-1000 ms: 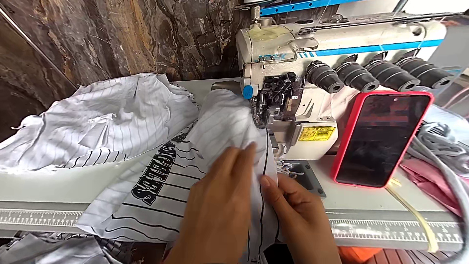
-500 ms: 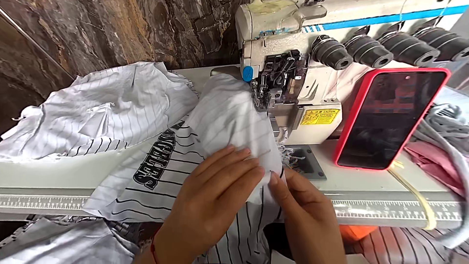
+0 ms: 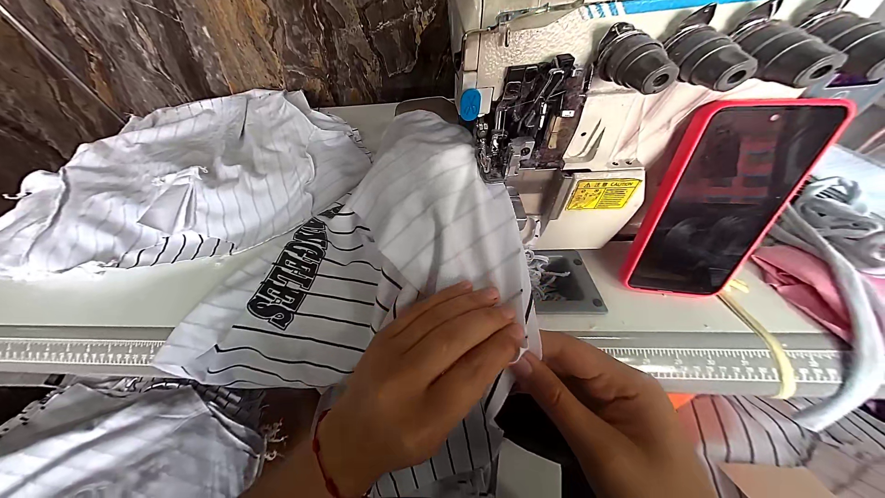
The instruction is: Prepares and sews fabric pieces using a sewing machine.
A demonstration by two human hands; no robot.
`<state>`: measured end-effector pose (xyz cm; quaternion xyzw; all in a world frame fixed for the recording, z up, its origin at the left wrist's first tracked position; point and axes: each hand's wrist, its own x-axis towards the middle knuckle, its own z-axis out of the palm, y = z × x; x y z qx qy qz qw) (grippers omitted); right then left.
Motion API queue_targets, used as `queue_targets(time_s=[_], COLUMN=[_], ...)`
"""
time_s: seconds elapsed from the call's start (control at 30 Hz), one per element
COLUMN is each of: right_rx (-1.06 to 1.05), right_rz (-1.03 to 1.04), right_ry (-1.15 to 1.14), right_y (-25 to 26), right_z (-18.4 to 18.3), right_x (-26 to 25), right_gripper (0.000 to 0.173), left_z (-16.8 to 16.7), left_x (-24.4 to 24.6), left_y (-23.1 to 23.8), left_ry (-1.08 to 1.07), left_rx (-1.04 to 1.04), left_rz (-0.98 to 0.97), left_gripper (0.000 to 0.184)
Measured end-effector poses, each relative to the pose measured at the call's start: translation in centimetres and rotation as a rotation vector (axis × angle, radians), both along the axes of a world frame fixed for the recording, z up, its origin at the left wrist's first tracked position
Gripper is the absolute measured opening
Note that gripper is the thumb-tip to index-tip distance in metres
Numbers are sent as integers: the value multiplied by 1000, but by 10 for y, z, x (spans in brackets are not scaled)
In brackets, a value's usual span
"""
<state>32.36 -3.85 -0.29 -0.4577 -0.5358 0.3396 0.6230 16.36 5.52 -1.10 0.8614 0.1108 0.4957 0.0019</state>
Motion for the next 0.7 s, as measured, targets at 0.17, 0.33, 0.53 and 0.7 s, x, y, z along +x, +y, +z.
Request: queue_targets(time_s=[0.17,0.33,0.53,0.7], right_rx=[-72,-92,-82,-49], right_rz=[86,131,125,201], right_ry=[-35,-55,-70,66], right_y=[-9,-12,-15,-13], right_z=[7,11,9,5], right_x=[7,9,8,9], right_gripper=[17,19,20,25], left_z=[-1,-2,-2,-5], left_x=[-1,0,-1,-1], left_y=[-6,-6,-10,-8], left_ry=[11,24,-11,-11], left_rx=[25,55,35,113], left_rz=[-47,-50,-58,-101], left_gripper=[12,16,14,14])
